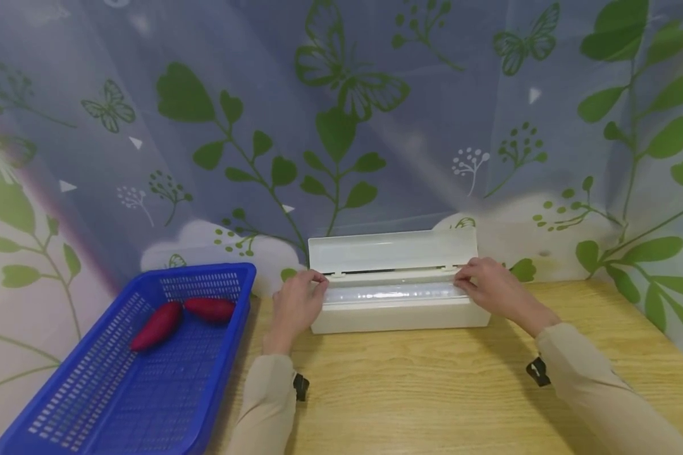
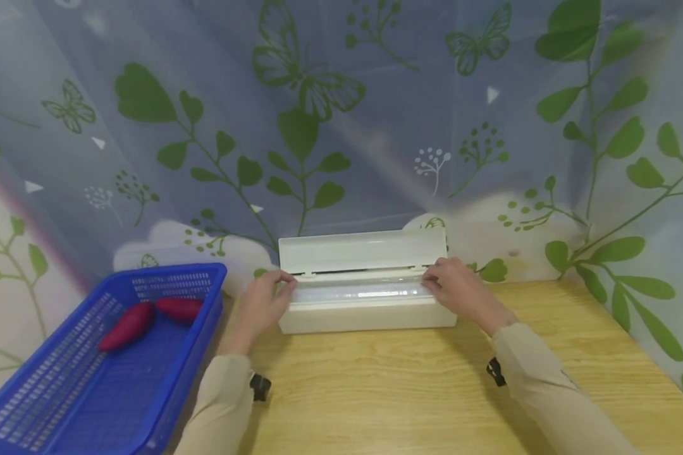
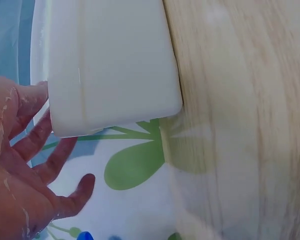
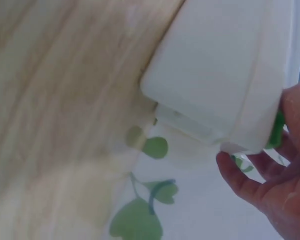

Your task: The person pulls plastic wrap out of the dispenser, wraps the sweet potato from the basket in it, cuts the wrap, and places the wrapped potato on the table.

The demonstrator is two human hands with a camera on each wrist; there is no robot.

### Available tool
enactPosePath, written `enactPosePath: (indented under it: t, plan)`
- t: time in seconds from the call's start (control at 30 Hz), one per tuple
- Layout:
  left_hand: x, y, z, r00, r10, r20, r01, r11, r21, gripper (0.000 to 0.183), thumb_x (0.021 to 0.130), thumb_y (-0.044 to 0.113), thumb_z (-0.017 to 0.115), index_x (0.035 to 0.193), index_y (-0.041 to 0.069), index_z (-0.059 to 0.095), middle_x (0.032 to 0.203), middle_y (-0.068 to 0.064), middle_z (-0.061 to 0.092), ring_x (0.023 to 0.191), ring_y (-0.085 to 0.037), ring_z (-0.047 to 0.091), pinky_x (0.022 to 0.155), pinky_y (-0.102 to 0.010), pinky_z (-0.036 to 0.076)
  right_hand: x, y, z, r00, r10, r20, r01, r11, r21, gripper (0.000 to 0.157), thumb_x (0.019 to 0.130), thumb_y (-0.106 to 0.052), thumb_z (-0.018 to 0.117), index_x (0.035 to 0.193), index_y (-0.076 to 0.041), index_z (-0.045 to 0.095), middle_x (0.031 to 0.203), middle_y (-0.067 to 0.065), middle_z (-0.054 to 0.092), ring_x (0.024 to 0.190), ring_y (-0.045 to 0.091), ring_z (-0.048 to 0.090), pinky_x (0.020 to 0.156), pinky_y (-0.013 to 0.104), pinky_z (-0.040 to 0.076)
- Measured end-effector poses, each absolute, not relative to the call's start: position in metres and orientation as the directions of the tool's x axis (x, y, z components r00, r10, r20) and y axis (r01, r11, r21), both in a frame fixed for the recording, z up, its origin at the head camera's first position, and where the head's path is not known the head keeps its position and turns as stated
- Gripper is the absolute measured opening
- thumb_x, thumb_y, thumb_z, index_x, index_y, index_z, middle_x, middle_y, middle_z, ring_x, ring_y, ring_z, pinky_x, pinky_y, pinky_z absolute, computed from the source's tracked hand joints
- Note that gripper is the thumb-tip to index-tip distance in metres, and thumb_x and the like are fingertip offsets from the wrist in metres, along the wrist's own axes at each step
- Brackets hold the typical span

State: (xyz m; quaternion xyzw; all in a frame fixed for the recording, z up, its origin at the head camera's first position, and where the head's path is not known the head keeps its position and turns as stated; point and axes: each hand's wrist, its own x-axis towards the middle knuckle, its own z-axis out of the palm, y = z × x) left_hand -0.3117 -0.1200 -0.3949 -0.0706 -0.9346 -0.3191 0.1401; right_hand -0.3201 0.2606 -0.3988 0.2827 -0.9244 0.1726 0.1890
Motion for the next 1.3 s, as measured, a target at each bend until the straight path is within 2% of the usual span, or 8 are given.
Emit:
enactPosePath:
  t: [0.27,0.4,0.53,0.63,0.77,0.87,1.07,1.3]
  plan:
    - [-0.315,-0.117,-0.4,-0.935,-0.01,0.354,0.246,0.701,0.669,0.015,0.102,0.024,0.06,0.105,0.015,0.072,0.109,-0.008,0.075,0.101,-0.028,0.068,0.09,-0.048,0.053,-0.317,0.261,-0.405,-0.812,-0.33,0.481,-0.518,0.787,-0.336,0.009,0.097,-0.006,0.066,0.101,-0.003,0.074,0.092,0.009,0.073,0.077,0.018,0.061,0.069,0.037,0.049]
    - [-0.317,-0.116,-0.402,-0.92,-0.032,0.391,0.273,0.665,0.696,0.015,0.102,0.022,0.059,0.105,0.013,0.07,0.11,-0.009,0.075,0.111,-0.03,0.067,0.097,-0.051,0.05,-0.314,0.26,-0.409,-0.84,-0.225,0.495,-0.481,0.731,-0.484,0.013,0.102,-0.01,0.061,0.106,-0.003,0.071,0.103,0.015,0.073,0.091,0.031,0.067,0.083,0.051,0.056]
    - [-0.318,-0.115,-0.404,-0.913,-0.028,0.406,0.305,0.614,0.728,0.013,0.103,0.019,0.057,0.107,0.011,0.067,0.111,-0.011,0.072,0.112,-0.031,0.066,0.101,-0.052,0.05,-0.311,0.258,-0.411,-0.864,-0.136,0.485,-0.439,0.676,-0.591,0.02,0.105,-0.017,0.057,0.112,-0.003,0.069,0.112,0.018,0.074,0.109,0.04,0.067,0.097,0.064,0.051]
    - [-0.318,-0.114,-0.405,-0.908,-0.021,0.418,0.33,0.58,0.745,0.013,0.105,0.016,0.053,0.109,0.009,0.063,0.113,-0.011,0.071,0.114,-0.031,0.066,0.101,-0.052,0.051,-0.31,0.256,-0.41,-0.862,-0.095,0.498,-0.429,0.661,-0.616,0.021,0.106,-0.02,0.057,0.113,-0.006,0.07,0.111,0.017,0.075,0.109,0.031,0.067,0.096,0.057,0.052]
    - [-0.318,-0.114,-0.404,-0.894,-0.025,0.447,0.361,0.551,0.752,0.011,0.106,0.016,0.051,0.109,0.01,0.06,0.113,-0.007,0.073,0.113,-0.03,0.067,0.101,-0.05,0.052,-0.311,0.253,-0.407,-0.853,-0.079,0.515,-0.454,0.599,-0.66,0.019,0.105,-0.018,0.057,0.108,-0.005,0.07,0.107,0.015,0.077,0.099,0.004,0.068,0.09,0.024,0.053]
    - [-0.318,-0.114,-0.401,-0.887,-0.037,0.46,0.377,0.518,0.768,0.01,0.107,0.017,0.051,0.108,0.011,0.058,0.108,-0.005,0.075,0.106,-0.027,0.069,0.096,-0.046,0.054,-0.311,0.253,-0.405,-0.854,-0.085,0.513,-0.483,0.497,-0.721,0.018,0.105,-0.016,0.057,0.108,-0.002,0.068,0.104,0.012,0.077,0.092,-0.006,0.069,0.082,0.01,0.052]
    - [-0.319,-0.113,-0.397,-0.89,-0.065,0.45,0.376,0.45,0.81,0.01,0.108,0.018,0.048,0.107,0.011,0.056,0.098,-0.004,0.076,0.096,-0.021,0.072,0.086,-0.036,0.052,-0.31,0.252,-0.402,-0.852,-0.105,0.513,-0.52,0.292,-0.803,0.021,0.105,-0.013,0.056,0.113,0.005,0.064,0.105,-0.003,0.077,0.093,0.003,0.074,0.086,0.017,0.058]
    - [-0.32,-0.112,-0.39,-0.896,-0.049,0.441,0.396,0.362,0.844,0.015,0.109,0.019,0.046,0.111,0.008,0.055,0.1,-0.011,0.074,0.092,-0.021,0.075,0.086,-0.039,0.057,-0.309,0.253,-0.396,-0.857,-0.095,0.506,-0.513,0.245,-0.823,0.025,0.106,-0.015,0.054,0.116,0.007,0.06,0.104,-0.005,0.076,0.093,0.004,0.074,0.084,0.021,0.06]
